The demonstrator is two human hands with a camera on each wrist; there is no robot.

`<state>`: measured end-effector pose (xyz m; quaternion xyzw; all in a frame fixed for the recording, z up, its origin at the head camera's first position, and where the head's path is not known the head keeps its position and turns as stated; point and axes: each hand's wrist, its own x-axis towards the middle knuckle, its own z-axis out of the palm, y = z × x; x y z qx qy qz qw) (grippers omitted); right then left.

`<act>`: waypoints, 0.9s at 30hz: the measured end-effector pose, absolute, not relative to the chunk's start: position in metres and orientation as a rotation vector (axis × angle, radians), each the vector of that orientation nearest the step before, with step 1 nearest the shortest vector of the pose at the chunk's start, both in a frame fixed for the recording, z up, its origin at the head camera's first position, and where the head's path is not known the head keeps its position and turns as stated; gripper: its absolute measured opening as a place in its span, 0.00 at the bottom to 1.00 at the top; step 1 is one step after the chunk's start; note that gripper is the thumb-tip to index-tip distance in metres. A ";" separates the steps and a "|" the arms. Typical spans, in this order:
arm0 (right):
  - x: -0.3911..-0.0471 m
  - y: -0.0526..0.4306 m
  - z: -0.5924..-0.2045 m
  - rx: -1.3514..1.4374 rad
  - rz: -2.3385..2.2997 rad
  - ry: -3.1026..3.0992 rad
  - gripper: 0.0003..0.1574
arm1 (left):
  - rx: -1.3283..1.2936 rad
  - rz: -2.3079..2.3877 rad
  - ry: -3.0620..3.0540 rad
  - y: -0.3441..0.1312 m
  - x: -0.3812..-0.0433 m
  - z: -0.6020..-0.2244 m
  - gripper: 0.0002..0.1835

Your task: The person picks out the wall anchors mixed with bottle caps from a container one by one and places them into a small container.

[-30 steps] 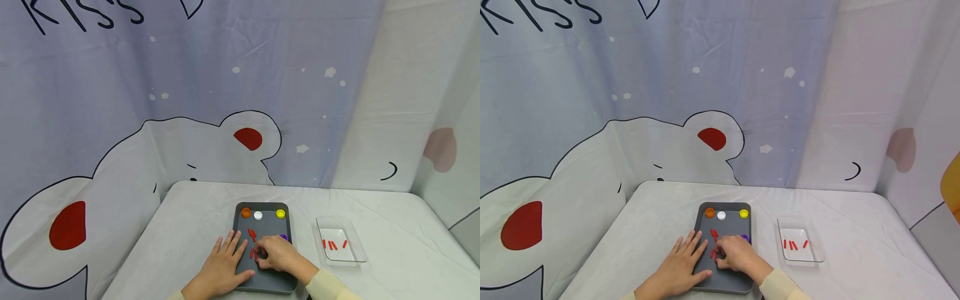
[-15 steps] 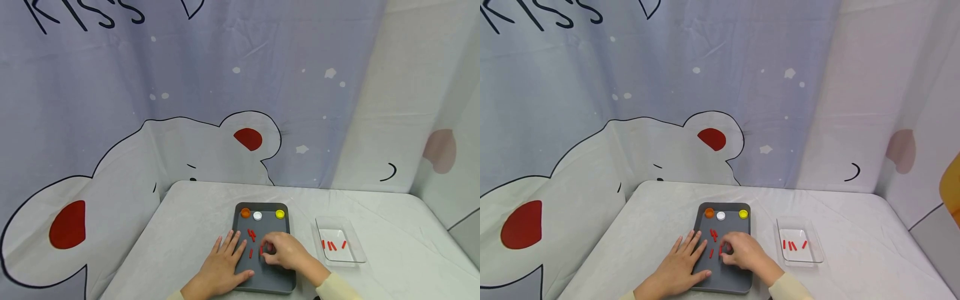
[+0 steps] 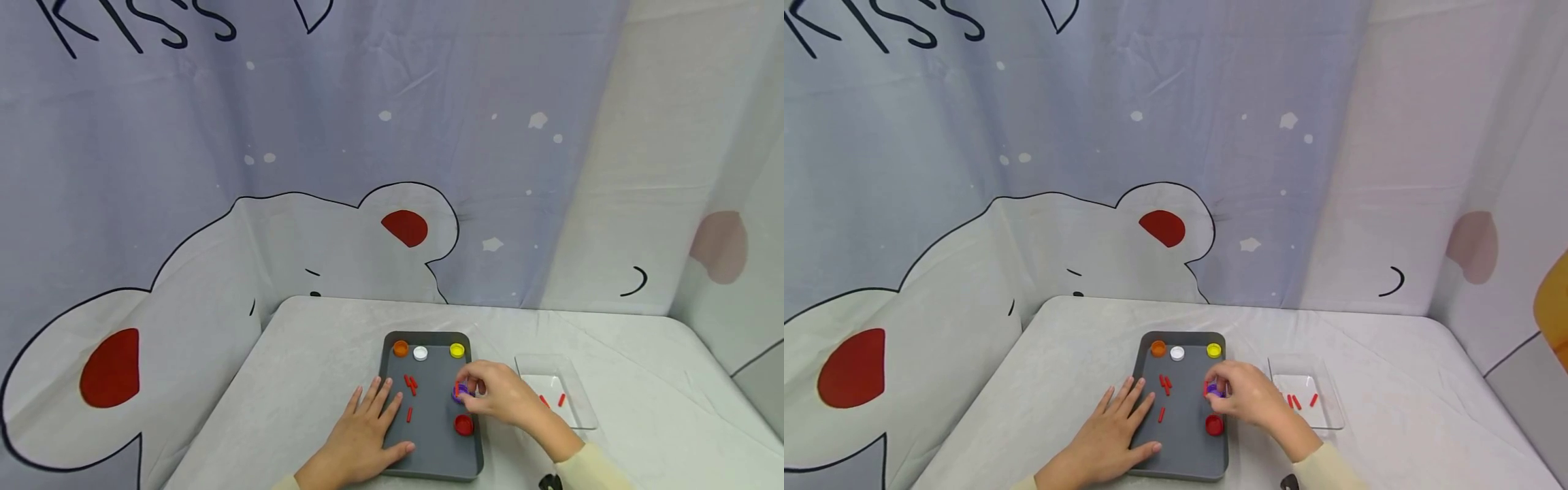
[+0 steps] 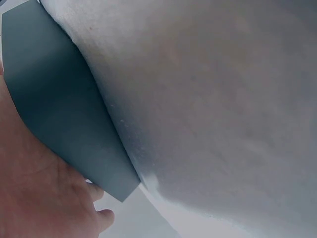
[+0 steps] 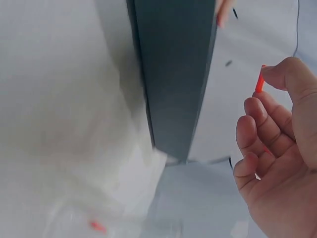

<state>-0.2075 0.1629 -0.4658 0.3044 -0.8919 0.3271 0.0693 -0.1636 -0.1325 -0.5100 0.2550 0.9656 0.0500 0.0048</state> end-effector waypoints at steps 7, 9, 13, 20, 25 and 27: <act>-0.208 0.200 -0.455 0.874 0.938 -2.661 0.11 | 0.812 0.158 3.029 -0.133 -0.164 -0.513 0.47; -0.207 0.209 -0.451 0.856 0.960 -2.661 0.11 | 0.818 0.169 3.032 -0.133 -0.164 -0.514 0.47; -0.207 0.226 -0.446 0.806 0.998 -2.683 0.11 | 0.813 0.169 3.029 -0.133 -0.164 -0.513 0.47; -0.207 0.252 -0.443 0.775 0.958 -2.657 0.13 | 0.816 0.147 3.028 -0.133 -0.165 -0.512 0.47; -0.208 0.270 -0.444 0.758 0.938 -2.614 0.15 | 0.855 0.189 3.053 -0.134 -0.165 -0.515 0.46; -0.209 0.277 -0.445 0.747 0.933 -2.607 0.15 | 0.859 0.197 3.056 -0.135 -0.164 -0.516 0.47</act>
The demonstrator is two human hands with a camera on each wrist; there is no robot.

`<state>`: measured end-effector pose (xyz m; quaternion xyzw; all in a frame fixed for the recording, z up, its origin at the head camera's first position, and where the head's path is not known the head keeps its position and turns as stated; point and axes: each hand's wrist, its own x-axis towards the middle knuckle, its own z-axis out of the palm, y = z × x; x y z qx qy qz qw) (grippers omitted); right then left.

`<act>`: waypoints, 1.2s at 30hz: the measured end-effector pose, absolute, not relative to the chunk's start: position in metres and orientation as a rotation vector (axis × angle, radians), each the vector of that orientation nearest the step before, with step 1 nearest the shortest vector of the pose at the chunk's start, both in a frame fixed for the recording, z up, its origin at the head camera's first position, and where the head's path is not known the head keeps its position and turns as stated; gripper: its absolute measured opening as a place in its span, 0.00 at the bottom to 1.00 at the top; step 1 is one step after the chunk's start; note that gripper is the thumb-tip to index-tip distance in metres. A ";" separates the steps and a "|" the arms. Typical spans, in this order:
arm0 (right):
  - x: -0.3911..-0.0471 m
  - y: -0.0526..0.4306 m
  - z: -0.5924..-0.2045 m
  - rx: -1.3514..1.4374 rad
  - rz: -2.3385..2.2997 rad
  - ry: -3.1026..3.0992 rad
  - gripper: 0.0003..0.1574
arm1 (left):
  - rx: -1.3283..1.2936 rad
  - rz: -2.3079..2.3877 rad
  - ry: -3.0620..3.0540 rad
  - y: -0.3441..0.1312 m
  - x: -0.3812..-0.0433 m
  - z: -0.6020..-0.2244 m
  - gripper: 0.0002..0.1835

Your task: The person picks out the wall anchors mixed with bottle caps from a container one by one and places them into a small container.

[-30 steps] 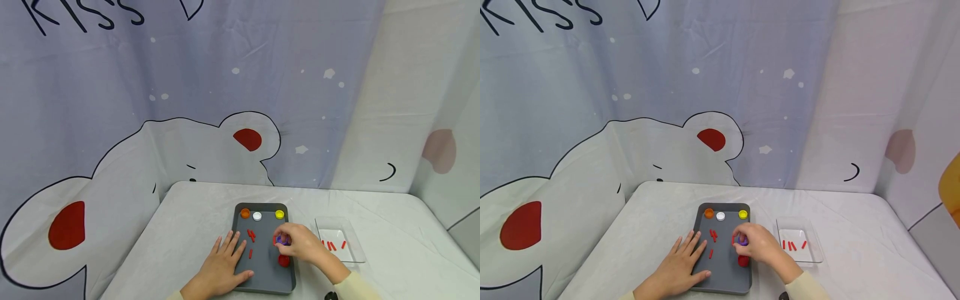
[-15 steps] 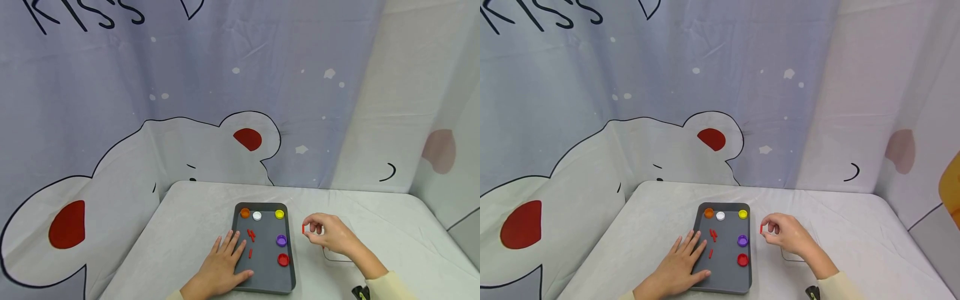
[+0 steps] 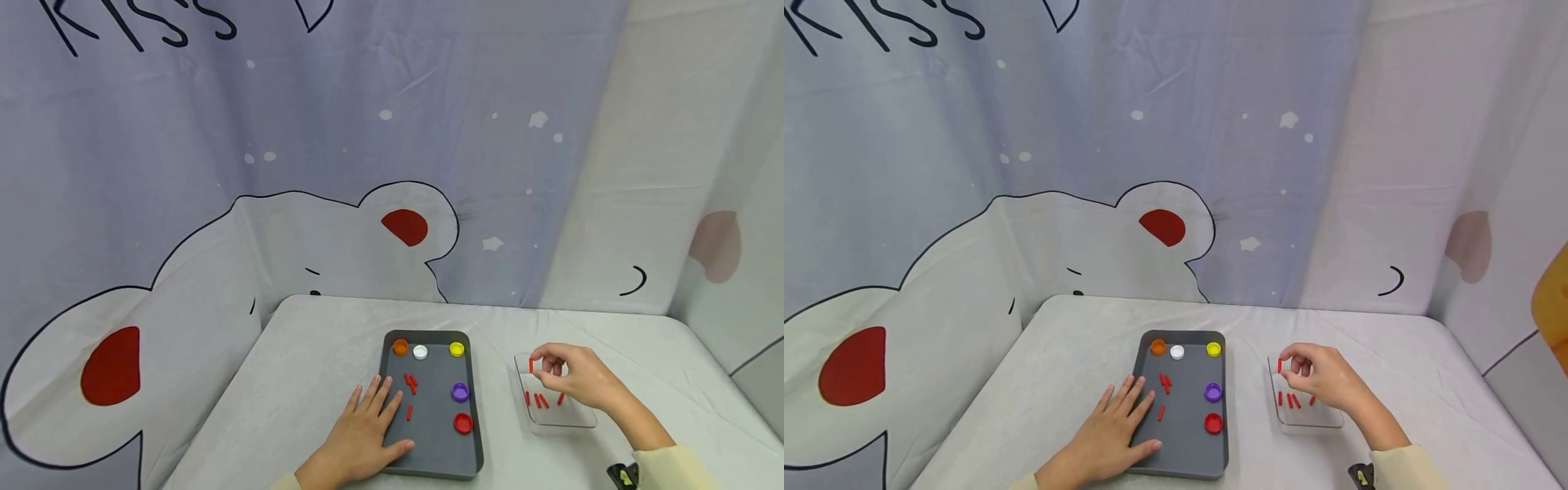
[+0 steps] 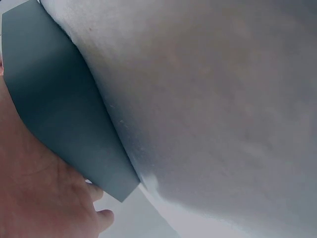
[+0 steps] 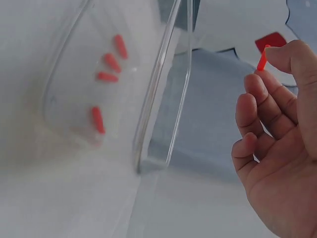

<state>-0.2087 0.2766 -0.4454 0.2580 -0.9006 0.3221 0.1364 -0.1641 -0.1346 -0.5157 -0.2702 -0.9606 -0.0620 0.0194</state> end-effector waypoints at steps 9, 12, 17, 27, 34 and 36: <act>-0.218 0.296 -0.454 0.754 0.905 -2.587 0.14 | -0.806 -0.146 -3.039 -0.133 -0.165 -0.513 0.47; -0.221 0.300 -0.456 0.736 0.900 -2.607 0.14 | -0.806 -0.140 -3.041 -0.133 -0.165 -0.513 0.47; -0.224 0.303 -0.456 0.708 0.882 -2.633 0.14 | -0.808 -0.132 -3.035 -0.133 -0.166 -0.514 0.47; -0.223 0.285 -0.452 0.717 0.964 -2.697 0.15 | -0.799 -0.128 -3.036 -0.133 -0.165 -0.514 0.47; -0.223 0.256 -0.457 0.767 1.035 -2.688 0.14 | -0.825 -0.168 -2.983 -0.133 -0.165 -0.517 0.47; -0.223 0.248 -0.459 0.770 1.057 -2.689 0.14 | -0.828 -0.177 -2.966 -0.133 -0.165 -0.519 0.47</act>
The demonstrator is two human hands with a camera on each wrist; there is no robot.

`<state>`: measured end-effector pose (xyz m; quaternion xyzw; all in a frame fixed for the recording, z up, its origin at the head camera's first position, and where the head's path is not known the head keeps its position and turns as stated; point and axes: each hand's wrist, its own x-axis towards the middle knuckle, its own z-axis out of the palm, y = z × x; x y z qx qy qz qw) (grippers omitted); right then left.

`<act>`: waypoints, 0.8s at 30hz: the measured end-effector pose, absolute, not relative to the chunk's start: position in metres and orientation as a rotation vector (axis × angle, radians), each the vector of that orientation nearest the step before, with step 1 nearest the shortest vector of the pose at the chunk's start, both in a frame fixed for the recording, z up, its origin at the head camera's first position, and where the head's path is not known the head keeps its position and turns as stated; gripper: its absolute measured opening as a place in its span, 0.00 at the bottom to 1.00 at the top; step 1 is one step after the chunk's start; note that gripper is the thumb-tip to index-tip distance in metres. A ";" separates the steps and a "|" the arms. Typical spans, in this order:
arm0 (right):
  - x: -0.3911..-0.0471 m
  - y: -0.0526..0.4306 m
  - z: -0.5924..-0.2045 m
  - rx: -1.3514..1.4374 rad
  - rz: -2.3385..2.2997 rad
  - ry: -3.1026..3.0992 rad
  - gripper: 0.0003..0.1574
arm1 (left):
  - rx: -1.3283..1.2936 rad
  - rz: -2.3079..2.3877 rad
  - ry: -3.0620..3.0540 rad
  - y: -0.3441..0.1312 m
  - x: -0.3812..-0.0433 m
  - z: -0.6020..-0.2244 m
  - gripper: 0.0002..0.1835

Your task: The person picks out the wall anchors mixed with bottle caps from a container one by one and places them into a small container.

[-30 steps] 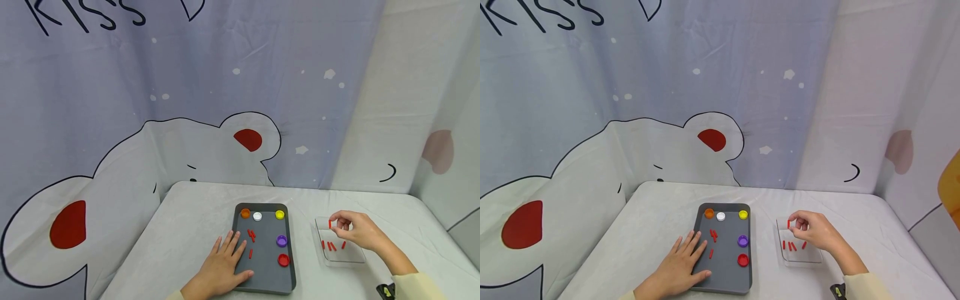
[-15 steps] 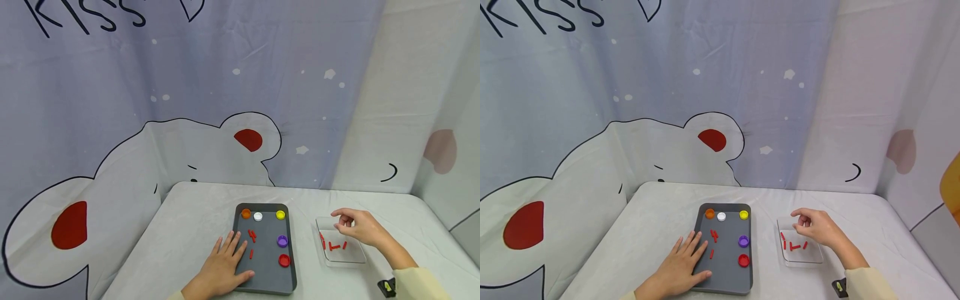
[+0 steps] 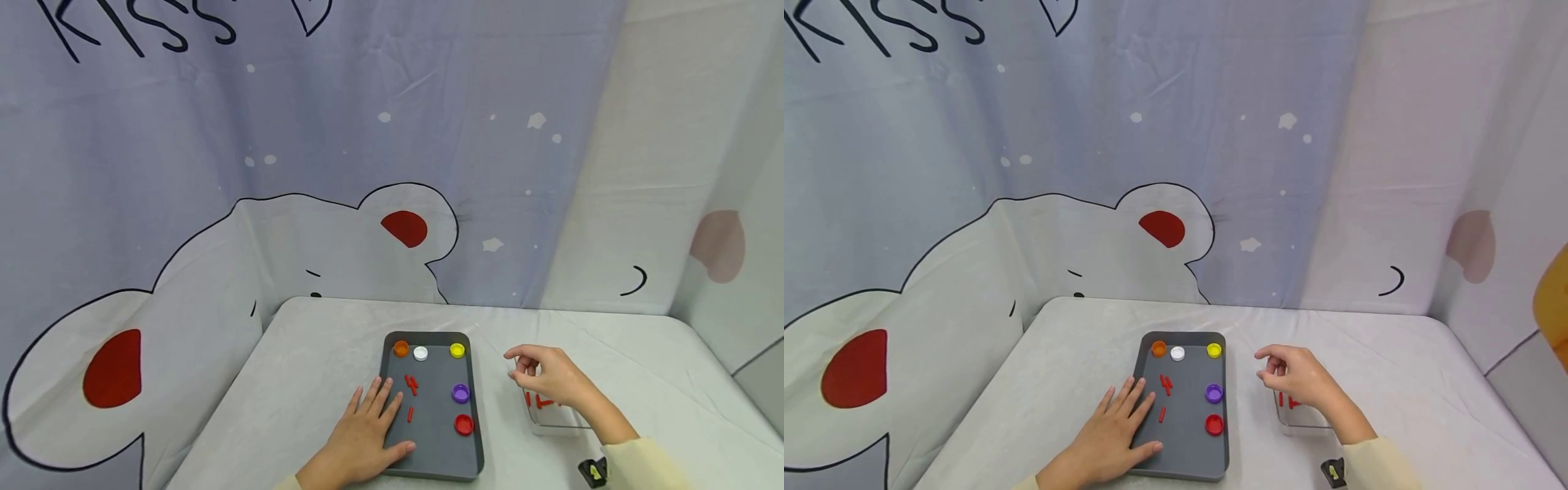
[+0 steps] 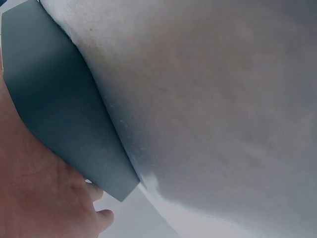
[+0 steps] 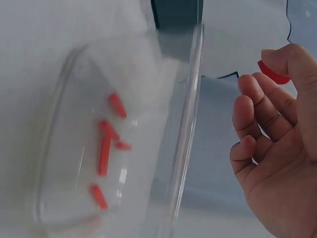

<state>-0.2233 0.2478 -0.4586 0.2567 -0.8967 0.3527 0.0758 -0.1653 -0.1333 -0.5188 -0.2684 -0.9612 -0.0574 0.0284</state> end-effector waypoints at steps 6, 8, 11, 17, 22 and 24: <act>-0.223 0.223 -0.462 0.793 1.128 -2.686 0.12 | -0.815 -0.133 -2.964 -0.134 -0.167 -0.524 0.48; -0.224 0.214 -0.464 0.807 1.143 -2.688 0.13 | -0.807 -0.118 -2.978 -0.134 -0.167 -0.524 0.48; -0.224 0.202 -0.469 0.856 1.149 -2.678 0.13 | -0.800 -0.118 -2.994 -0.134 -0.167 -0.524 0.48; -0.221 0.182 -0.473 0.911 1.186 -2.683 0.13 | -0.793 -0.117 -2.993 -0.134 -0.166 -0.523 0.48; -0.219 0.168 -0.476 0.938 1.225 -2.650 0.13 | -0.788 -0.105 -2.991 -0.133 -0.166 -0.522 0.47; -0.219 0.162 -0.478 0.952 1.230 -2.641 0.13 | -0.785 -0.103 -2.991 -0.133 -0.165 -0.522 0.47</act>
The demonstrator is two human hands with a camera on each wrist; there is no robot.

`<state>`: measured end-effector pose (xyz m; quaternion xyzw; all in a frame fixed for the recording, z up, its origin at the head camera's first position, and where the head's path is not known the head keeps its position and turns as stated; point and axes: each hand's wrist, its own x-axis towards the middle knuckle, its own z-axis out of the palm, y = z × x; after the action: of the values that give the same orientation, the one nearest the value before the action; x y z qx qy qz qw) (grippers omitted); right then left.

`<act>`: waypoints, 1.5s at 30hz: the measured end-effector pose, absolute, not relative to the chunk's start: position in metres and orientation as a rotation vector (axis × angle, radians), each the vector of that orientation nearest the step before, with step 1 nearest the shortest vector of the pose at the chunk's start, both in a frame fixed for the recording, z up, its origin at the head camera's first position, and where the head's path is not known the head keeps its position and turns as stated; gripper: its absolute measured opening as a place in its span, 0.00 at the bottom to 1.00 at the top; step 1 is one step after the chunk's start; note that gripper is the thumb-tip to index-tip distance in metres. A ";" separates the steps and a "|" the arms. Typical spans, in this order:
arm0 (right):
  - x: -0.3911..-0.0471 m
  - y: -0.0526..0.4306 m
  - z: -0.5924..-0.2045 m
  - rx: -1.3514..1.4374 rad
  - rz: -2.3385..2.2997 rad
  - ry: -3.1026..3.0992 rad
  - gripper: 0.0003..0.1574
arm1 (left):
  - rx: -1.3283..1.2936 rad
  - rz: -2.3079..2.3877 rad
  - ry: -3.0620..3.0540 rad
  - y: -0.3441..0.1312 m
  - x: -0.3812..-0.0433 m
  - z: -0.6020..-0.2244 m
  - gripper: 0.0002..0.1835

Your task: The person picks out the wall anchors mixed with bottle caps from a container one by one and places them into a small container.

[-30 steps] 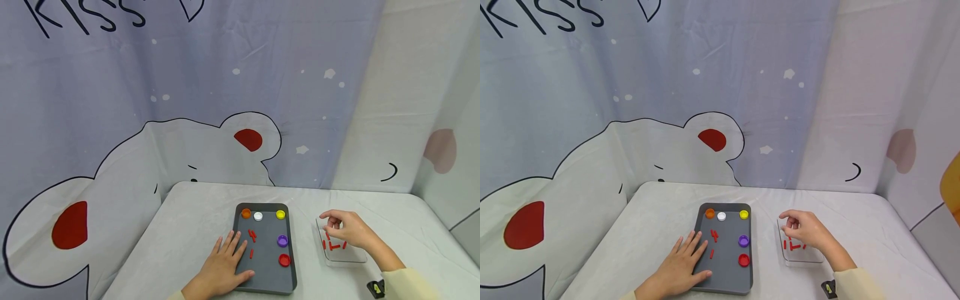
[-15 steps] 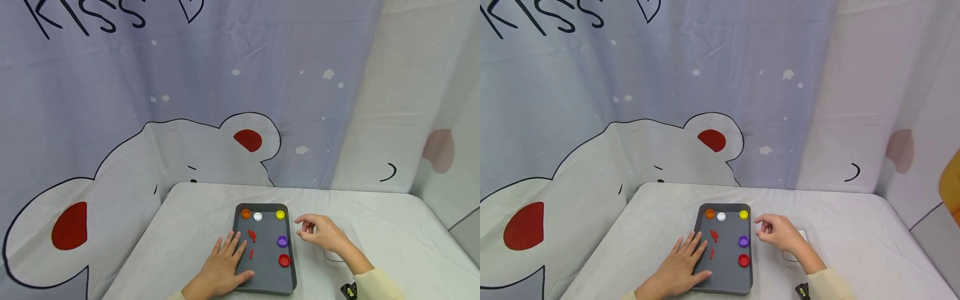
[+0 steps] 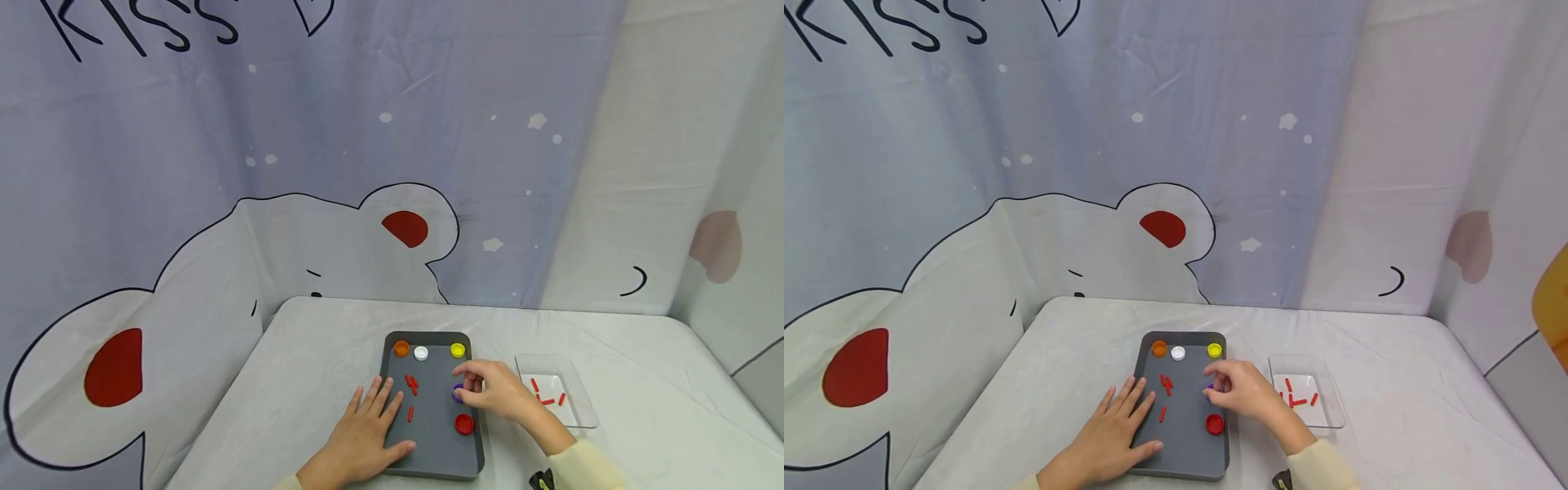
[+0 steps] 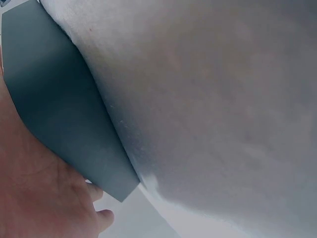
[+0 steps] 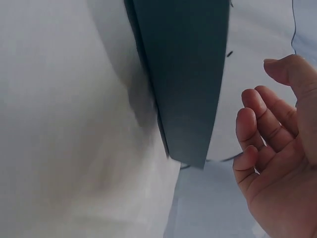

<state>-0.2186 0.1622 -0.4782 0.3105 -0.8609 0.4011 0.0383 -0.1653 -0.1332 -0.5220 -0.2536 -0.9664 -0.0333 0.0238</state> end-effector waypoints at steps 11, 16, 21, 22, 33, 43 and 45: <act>-0.220 0.133 -0.492 0.983 1.245 -2.681 0.15 | -0.803 -0.146 -2.996 -0.134 -0.166 -0.518 0.47; -0.220 0.122 -0.497 0.982 1.194 -2.711 0.15 | -0.790 -0.114 -3.003 -0.134 -0.167 -0.519 0.47; -0.218 0.112 -0.501 0.977 1.136 -2.762 0.14 | -0.791 -0.110 -2.996 -0.134 -0.167 -0.519 0.47; -0.217 0.110 -0.501 0.976 1.138 -2.774 0.14 | -0.792 -0.112 -2.996 -0.134 -0.166 -0.519 0.47; -0.218 0.093 -0.509 0.992 1.016 -2.826 0.17 | -0.817 -0.124 -2.993 -0.136 -0.167 -0.520 0.48; -0.219 0.083 -0.513 1.015 0.995 -2.908 0.19 | -0.832 -0.152 -3.017 -0.135 -0.167 -0.519 0.49; -0.220 0.082 -0.514 1.016 0.961 -2.909 0.19 | -0.827 -0.131 -3.021 -0.135 -0.167 -0.519 0.49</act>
<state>-0.2197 0.0819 -0.5136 0.3144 -0.9005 0.2975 -0.0431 -0.1667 -0.1351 -0.5190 -0.2638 -0.9637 -0.0417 0.0032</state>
